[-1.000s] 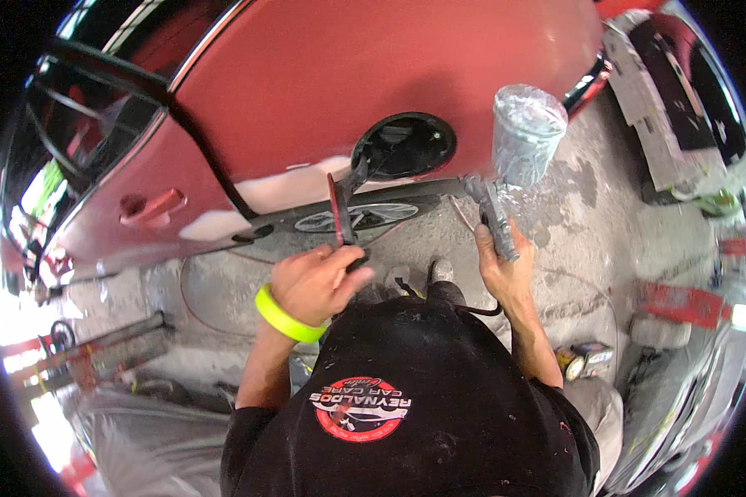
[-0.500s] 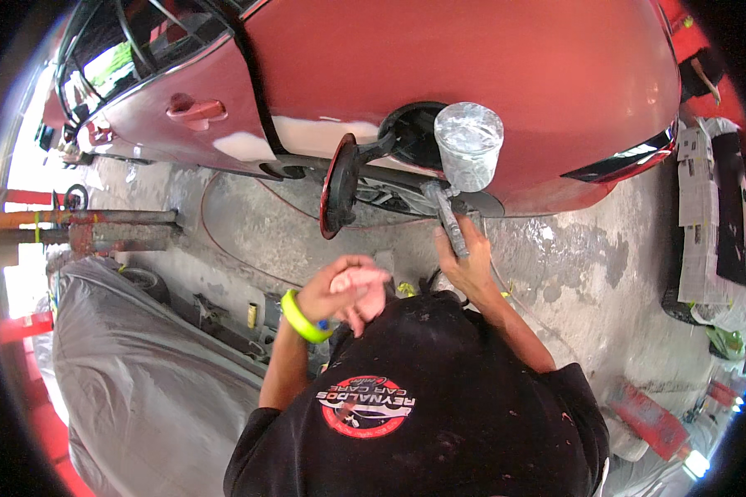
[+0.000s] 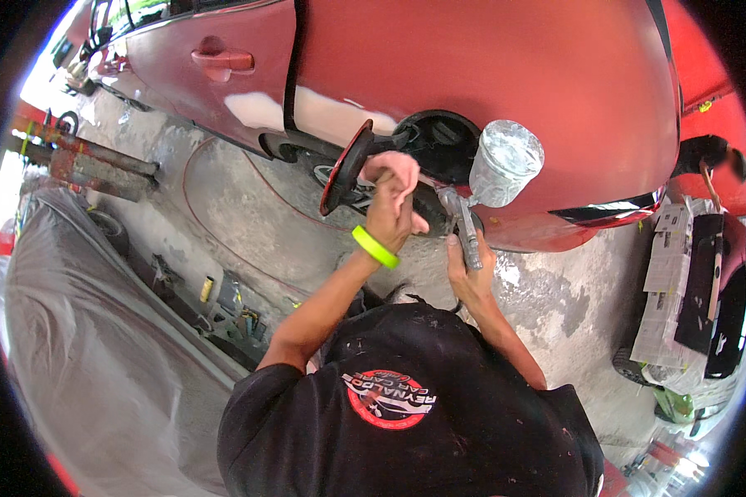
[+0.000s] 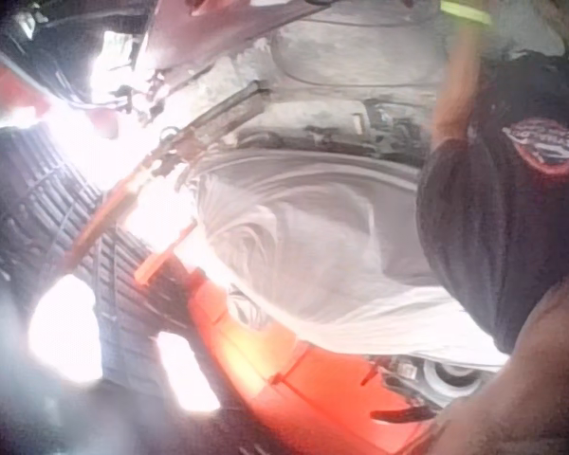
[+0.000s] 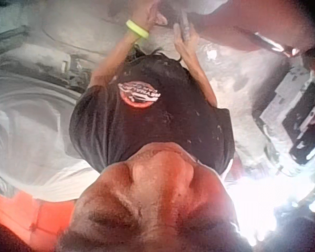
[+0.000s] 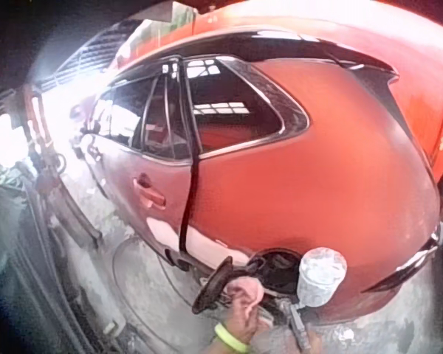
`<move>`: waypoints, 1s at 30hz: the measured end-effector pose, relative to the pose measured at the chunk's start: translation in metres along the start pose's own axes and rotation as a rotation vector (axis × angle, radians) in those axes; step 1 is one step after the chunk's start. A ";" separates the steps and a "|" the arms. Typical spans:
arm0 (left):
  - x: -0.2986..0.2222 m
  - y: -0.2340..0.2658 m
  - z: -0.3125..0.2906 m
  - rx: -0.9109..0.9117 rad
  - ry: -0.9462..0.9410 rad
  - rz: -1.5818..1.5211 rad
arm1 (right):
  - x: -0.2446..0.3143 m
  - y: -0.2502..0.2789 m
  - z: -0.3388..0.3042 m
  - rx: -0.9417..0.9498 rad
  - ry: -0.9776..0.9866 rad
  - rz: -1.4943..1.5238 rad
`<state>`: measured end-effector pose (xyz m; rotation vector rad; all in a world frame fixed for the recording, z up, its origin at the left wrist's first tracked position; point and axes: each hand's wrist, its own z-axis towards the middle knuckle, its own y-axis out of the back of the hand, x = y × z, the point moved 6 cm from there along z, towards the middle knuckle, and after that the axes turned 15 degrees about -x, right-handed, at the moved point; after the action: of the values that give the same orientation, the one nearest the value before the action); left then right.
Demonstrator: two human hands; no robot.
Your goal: The person prepares a spray gun by attaching a container and wiping it with a cloth. They then apply a coat of red paint to the rear quarter panel of a red car using the spray gun. After painting, the person cleans the spray gun nozzle with a white cloth.
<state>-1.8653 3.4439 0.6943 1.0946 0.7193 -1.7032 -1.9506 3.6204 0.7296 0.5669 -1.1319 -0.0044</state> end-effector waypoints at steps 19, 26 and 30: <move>0.053 -0.072 -0.032 0.067 -0.296 0.526 | -0.015 0.013 0.005 -0.042 0.044 -0.052; 0.038 -0.097 -0.038 -0.159 0.058 0.252 | -0.025 0.048 -0.004 -0.176 -0.117 0.049; 0.040 -0.111 -0.025 0.194 0.148 0.186 | -0.013 0.055 0.001 -0.152 -0.242 0.107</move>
<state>-1.9650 3.4904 0.6452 1.3907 0.5321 -1.5680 -1.9727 3.6709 0.7426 0.3761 -1.3835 -0.0673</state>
